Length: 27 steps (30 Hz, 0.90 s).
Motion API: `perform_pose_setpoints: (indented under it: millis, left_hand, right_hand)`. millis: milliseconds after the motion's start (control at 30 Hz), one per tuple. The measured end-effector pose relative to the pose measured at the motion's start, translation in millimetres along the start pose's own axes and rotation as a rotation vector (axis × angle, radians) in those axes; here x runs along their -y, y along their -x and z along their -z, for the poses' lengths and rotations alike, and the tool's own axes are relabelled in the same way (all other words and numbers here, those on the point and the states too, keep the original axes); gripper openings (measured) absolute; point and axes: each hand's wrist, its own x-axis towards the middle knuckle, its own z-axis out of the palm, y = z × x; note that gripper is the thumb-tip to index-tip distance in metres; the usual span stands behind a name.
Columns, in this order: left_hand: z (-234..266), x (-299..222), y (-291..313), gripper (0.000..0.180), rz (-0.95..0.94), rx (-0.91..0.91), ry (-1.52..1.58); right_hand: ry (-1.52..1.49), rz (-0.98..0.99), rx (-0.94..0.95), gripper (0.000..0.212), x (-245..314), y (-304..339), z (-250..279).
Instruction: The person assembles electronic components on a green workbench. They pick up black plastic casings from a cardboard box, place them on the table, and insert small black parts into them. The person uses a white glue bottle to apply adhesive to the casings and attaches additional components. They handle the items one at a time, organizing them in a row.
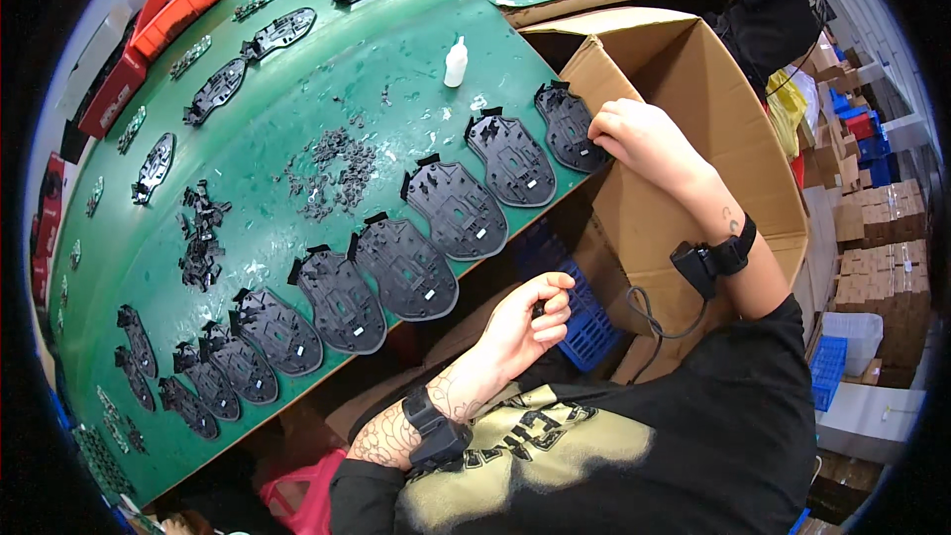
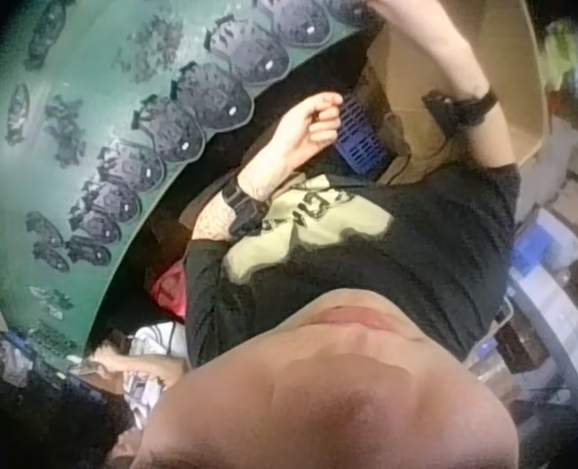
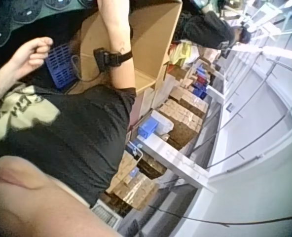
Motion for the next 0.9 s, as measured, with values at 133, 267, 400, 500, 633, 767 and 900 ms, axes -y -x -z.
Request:
perform_pose_setpoints:
  millis: [133,267,400,500,633,767,900]
  left_hand:
    - [-0.7,-0.3,0.4,0.012,-0.005,-0.002,0.000]
    - [2.2,0.0,1.7,0.011,-0.008,0.005,0.018]
    - [-3.9,-2.0,9.1,0.011,-0.032,-0.009,-0.010]
    - [-3.2,-2.7,12.0,0.011,-0.052,-0.004,0.002]
    - [-5.4,-2.2,15.6,0.011,-0.061,-0.005,0.003]
    - [-6.0,-1.2,14.7,0.011,-0.046,0.020,0.012]
    - [-5.2,-0.7,12.9,0.011,-0.043,0.022,0.014]
  right_hand:
    - [-0.032,-0.038,0.046,0.010,-0.2,-4.1,-3.0]
    - [-0.116,-0.074,0.122,0.011,3.9,-13.9,3.5]
    - [-0.118,-0.071,0.205,0.009,-8.9,-17.9,0.5]
    - [-0.131,-0.056,0.236,0.007,-12.9,-24.5,2.1]
    - [-0.161,-0.093,0.342,0.006,-15.6,-33.8,7.8]
    - [-0.154,-0.109,0.381,0.006,-13.5,-38.8,15.6]
    - [-0.141,-0.113,0.395,0.006,-14.1,-41.9,15.5]
